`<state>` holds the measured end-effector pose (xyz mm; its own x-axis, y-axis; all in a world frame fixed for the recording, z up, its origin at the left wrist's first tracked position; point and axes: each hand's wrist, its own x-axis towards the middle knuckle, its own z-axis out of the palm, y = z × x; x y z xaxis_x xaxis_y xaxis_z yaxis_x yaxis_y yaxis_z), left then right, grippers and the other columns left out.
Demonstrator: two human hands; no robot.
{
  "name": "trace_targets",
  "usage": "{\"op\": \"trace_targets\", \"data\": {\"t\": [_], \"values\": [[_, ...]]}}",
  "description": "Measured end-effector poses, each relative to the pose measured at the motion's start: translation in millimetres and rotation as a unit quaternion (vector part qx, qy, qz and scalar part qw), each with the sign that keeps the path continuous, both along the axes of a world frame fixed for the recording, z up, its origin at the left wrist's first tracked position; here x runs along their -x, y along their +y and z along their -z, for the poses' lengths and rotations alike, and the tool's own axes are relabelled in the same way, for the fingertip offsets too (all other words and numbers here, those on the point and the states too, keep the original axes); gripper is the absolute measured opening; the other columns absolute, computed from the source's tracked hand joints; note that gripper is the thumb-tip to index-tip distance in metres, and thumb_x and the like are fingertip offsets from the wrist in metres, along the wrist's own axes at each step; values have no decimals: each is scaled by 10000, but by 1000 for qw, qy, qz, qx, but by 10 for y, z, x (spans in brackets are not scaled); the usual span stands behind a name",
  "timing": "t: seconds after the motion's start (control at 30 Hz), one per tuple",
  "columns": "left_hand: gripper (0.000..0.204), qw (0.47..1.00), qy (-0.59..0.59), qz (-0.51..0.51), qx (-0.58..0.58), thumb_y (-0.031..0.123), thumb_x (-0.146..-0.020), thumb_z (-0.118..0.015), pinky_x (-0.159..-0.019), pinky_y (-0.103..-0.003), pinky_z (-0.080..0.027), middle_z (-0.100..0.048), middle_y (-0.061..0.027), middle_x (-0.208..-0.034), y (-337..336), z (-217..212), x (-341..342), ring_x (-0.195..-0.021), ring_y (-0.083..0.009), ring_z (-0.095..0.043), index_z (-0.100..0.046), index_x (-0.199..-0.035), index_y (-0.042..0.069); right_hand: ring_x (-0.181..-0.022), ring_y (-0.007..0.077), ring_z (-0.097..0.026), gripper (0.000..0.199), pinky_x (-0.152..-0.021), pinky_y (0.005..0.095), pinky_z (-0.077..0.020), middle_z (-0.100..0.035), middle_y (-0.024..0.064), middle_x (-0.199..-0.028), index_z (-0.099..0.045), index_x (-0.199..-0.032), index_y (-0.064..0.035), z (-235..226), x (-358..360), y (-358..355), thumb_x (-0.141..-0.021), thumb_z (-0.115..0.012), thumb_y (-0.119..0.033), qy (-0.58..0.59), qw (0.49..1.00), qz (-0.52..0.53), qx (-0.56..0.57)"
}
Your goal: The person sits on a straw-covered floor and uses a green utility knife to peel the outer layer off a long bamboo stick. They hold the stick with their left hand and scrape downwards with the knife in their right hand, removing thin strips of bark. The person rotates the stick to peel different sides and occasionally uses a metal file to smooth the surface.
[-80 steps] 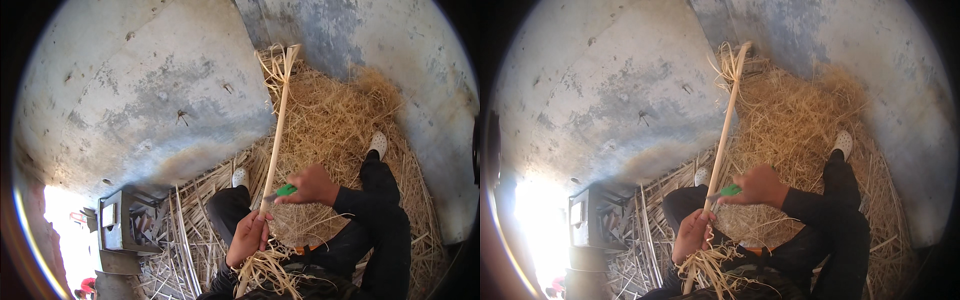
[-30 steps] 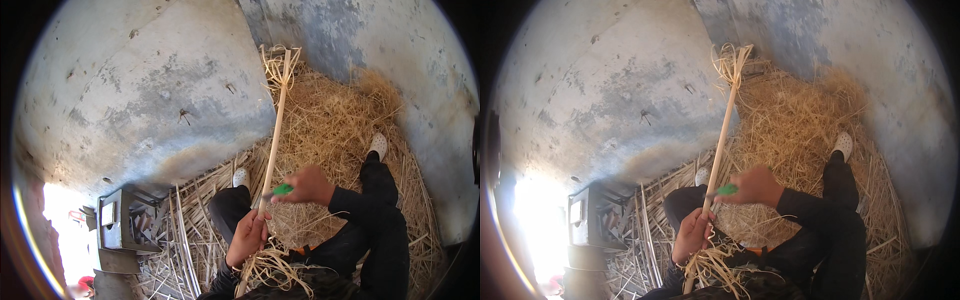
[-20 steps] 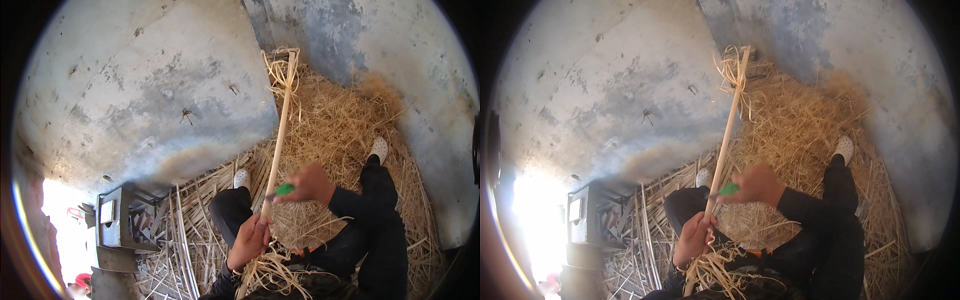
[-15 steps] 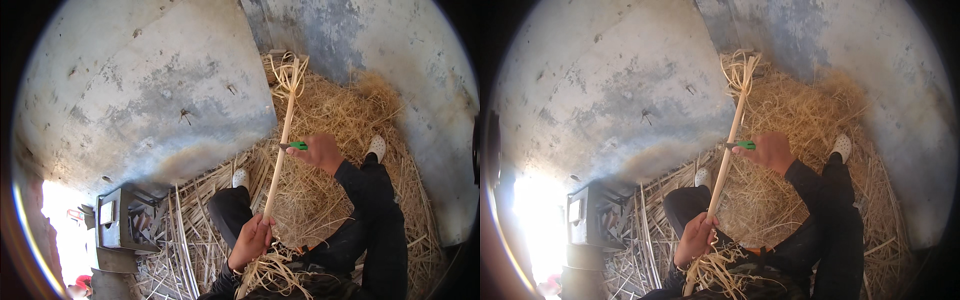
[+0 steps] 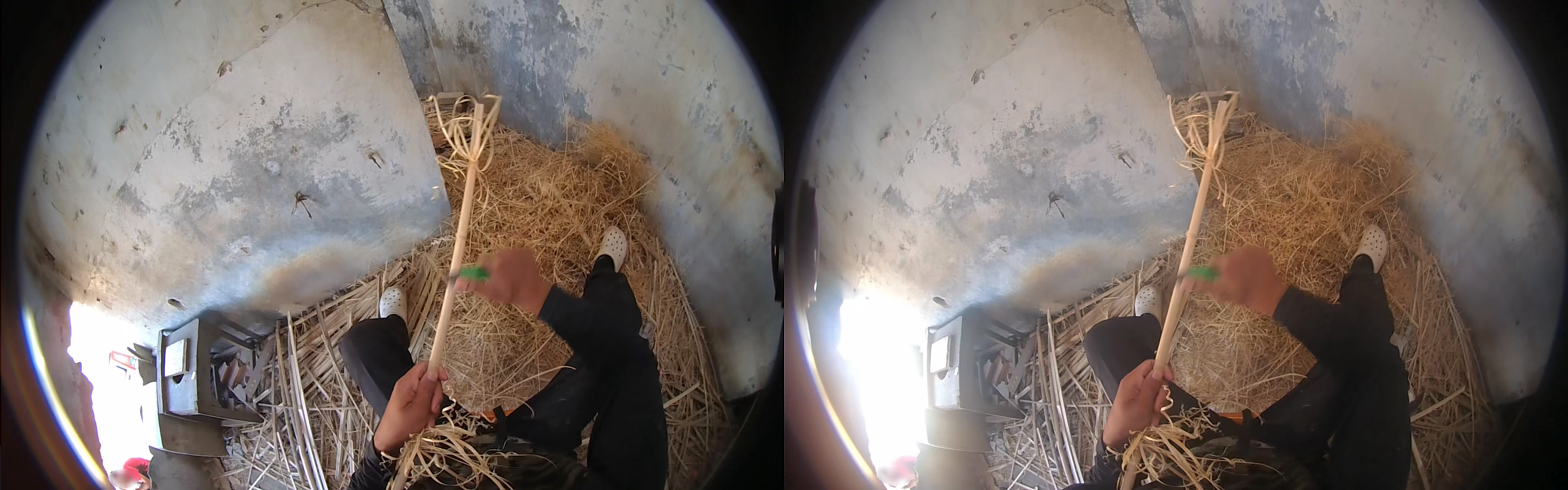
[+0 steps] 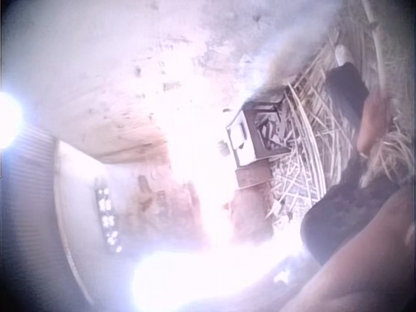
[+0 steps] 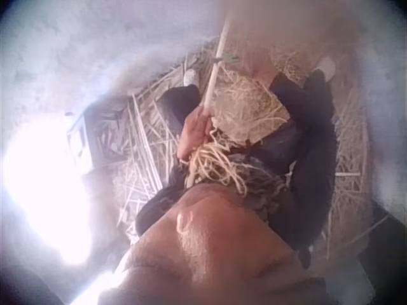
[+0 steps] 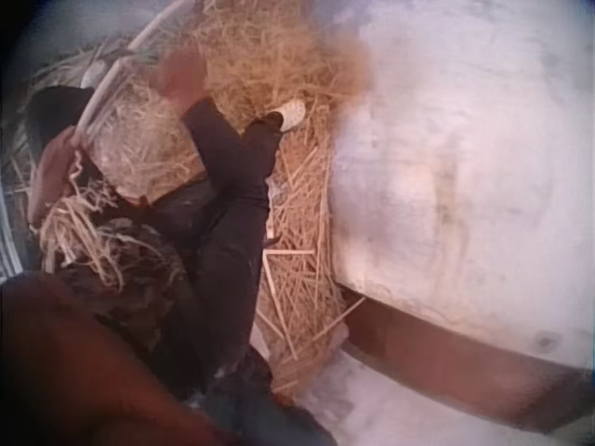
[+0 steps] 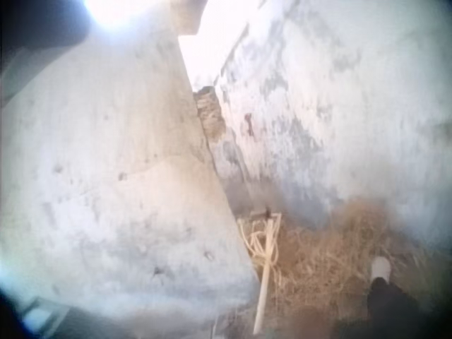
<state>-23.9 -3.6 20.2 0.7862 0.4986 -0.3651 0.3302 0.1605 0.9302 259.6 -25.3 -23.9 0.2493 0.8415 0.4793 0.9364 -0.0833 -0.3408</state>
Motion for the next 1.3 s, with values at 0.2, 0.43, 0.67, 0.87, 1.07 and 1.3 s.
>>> {"op": "trace_targets", "data": {"t": [0.2,0.43,0.67,0.87,1.07,1.3], "values": [[261,1000,6,1,-21,264,-1046,-356,-375,-189,-329,-434,28,-584,-97,-19,105,-391,-44,-392,-485,-1024,38,-317,158,-301,734,-342,347,-255,-313,-20,-385,-547,-500,-131,120,-331,161,-803,-452,-793,-31,998,48,-37],[239,999,19,39,2,248,-1043,-377,-397,-194,-302,-414,48,-582,-238,61,92,-425,-37,-357,-507,-1035,47,-356,128,-351,807,-350,333,-254,-336,-20,-419,-468,-463,-98,211,-1342,155,-812,-380,-820,23,969,238,59],[280,999,-33,-25,-9,247,-1046,-364,-394,-185,-333,-425,39,-585,50,131,99,-399,-41,-375,-518,-1117,24,-357,192,-425,787,-359,367,-317,-427,35,-420,-580,-518,-81,167,125,-33,-811,-424,-795,19,999,-33,7],[271,999,-31,0,-5,239,-1050,-344,-385,-184,-331,-422,32,-585,25,33,97,-402,-38,-380,-499,-1109,24,-351,211,-471,759,-375,377,-364,-436,63,-405,-583,-528,-93,-64,167,-39,-758,-485,-810,-7,1000,-5,14],[256,996,-51,-7,75,246,-1051,-340,-384,-184,-306,-392,41,-575,42,-43,-24,-398,-41,-352,-483,-1093,38,-318,186,-394,735,-351,356,-326,-362,24,-371,-533,-490,-121,103,296,-99,-770,-492,-799,0,997,-63,-34],[257,997,-16,3,70,265,-1048,-355,-382,-187,-294,-392,43,-576,-54,-11,59,-402,-42,-340,-484,-1079,46,-327,180,-426,746,-343,346,-318,-381,20,-365,-644,-561,-112,33,-474,86,-793,-457,-797,-18,994,89,66]]}}
